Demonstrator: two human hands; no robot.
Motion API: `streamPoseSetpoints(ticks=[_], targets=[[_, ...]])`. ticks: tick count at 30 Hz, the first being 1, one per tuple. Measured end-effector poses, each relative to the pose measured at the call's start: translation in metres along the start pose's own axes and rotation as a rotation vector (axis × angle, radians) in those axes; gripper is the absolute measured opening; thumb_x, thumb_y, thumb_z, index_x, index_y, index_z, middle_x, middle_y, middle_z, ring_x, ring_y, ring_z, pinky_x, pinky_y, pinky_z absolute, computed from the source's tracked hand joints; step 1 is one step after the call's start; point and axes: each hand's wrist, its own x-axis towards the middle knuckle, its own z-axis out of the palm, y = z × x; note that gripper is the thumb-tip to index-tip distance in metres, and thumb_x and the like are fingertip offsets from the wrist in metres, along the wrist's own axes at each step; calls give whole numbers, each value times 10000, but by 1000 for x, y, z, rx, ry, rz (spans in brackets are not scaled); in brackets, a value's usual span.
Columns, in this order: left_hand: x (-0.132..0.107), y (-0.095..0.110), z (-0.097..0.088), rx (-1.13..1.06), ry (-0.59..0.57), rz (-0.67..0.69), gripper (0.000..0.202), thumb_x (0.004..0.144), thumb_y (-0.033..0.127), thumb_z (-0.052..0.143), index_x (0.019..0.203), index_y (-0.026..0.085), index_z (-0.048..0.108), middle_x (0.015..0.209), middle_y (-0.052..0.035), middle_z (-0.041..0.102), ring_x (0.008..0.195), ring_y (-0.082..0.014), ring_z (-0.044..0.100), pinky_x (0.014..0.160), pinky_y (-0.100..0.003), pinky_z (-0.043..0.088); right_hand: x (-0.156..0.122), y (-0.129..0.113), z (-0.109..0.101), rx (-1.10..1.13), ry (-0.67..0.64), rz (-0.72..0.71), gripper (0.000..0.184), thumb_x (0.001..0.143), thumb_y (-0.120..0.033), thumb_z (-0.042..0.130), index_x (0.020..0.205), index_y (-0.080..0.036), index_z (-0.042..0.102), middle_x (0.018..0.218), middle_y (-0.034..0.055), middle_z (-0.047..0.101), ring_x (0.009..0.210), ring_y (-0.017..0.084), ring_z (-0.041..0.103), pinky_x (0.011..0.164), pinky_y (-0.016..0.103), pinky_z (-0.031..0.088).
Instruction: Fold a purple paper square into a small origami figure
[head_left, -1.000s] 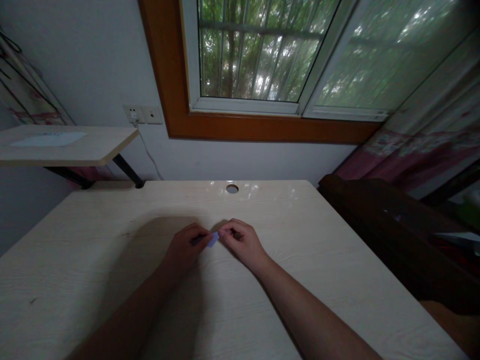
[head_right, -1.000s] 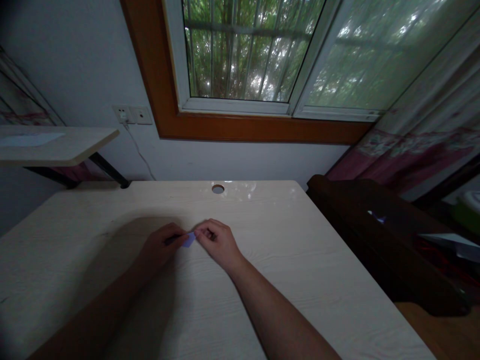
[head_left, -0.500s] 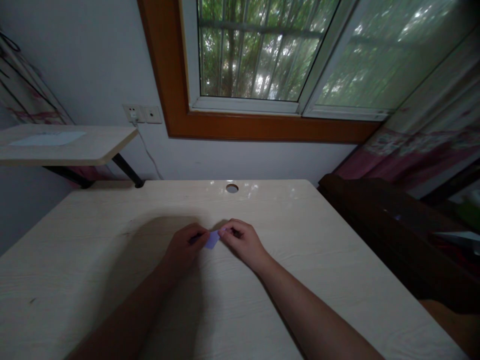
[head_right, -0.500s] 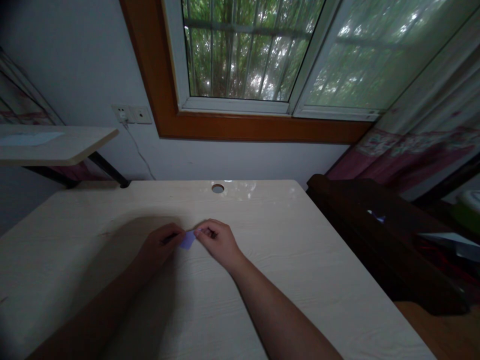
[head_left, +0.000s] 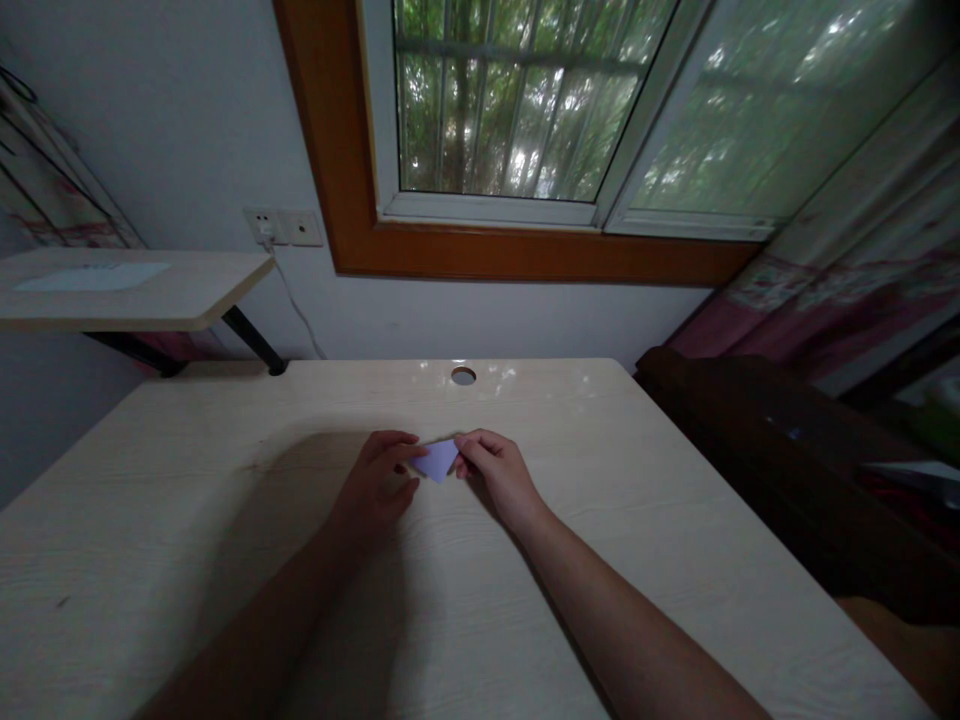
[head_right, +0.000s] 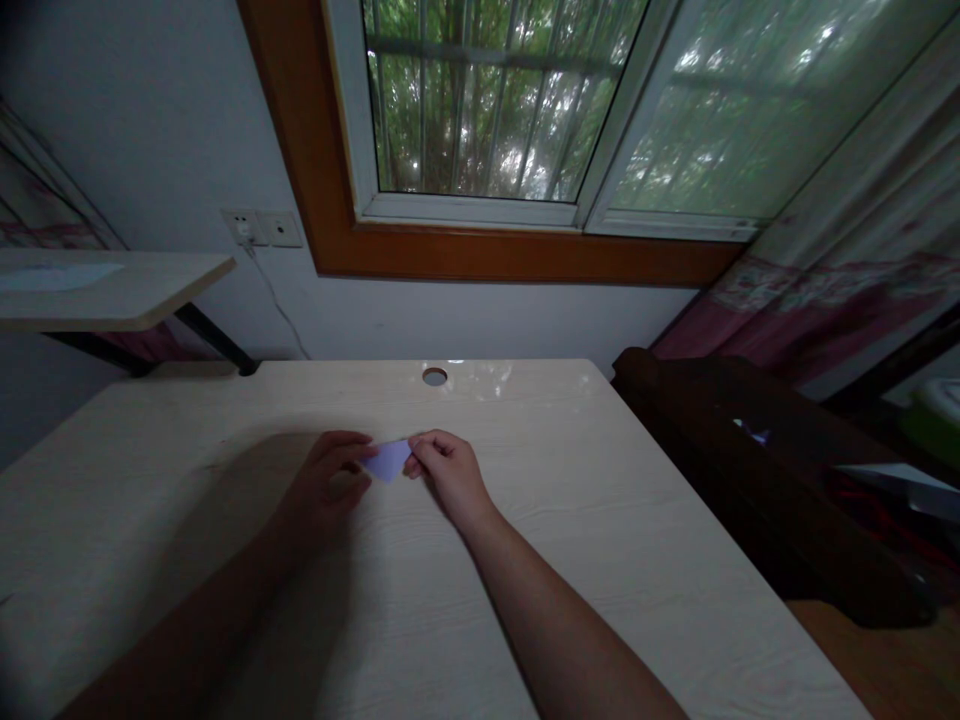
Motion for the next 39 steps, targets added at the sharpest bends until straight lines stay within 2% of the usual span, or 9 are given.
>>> streamPoseSetpoints(ticks=[3,6,8,11,14,16,18,22,39], targets=[[-1,0,1,117,-11,94,255,862,169,619,1090,266,678,1193,-83,549,1085,-199,554,896,-355,515,0,0,-1,-24,-36,17,265,775,-396,720,676,-155,672,601,16,655,537,111,562,577,243,438],[0,5,-1,164,3,83,155,867,213,642,988,268,722,1080,-70,623,1039,-202,564,915,-365,489,0,1,-1,-57,-79,17,282,768,-419,727,694,-153,672,621,21,658,554,114,564,597,251,446],[1,8,-3,149,39,11,105,874,256,645,935,254,730,988,-63,657,985,-198,578,909,-358,477,0,2,-1,-76,-84,9,307,778,-447,715,708,-152,664,643,25,657,568,117,560,607,258,448],[3,12,-7,67,75,-185,140,883,336,626,876,224,710,872,-40,665,867,-180,602,820,-310,483,-2,2,2,-143,-44,-32,334,809,-489,677,747,-164,640,650,13,628,590,124,546,608,260,438],[4,12,-8,-27,54,-371,200,872,386,616,832,204,689,810,-14,668,761,-158,602,720,-264,471,-4,0,4,-287,14,-143,309,818,-485,676,804,-181,624,697,5,613,641,131,535,617,251,423],[5,11,-8,-63,39,-424,206,862,388,619,826,198,689,795,-5,671,743,-151,598,697,-250,457,-6,-1,4,-389,-7,-228,273,825,-457,682,865,-189,651,808,24,637,718,140,549,664,255,430],[5,10,-7,-75,17,-445,206,856,386,619,829,196,694,790,-2,671,746,-149,598,697,-248,449,-7,-1,3,-462,-90,-268,241,849,-429,665,912,-198,686,873,35,649,765,146,558,696,260,432],[5,10,-6,-108,-6,-482,222,838,400,629,827,190,697,772,-2,671,732,-153,600,681,-250,447,-7,3,1,-517,-225,-232,228,886,-396,621,840,-190,706,751,14,636,668,131,532,624,249,404],[6,7,-6,-160,-25,-571,304,788,478,645,773,178,688,721,-8,654,687,-159,573,634,-249,435,-6,5,1,-540,-262,-230,236,895,-384,604,811,-185,700,737,14,648,657,130,546,623,243,416]])
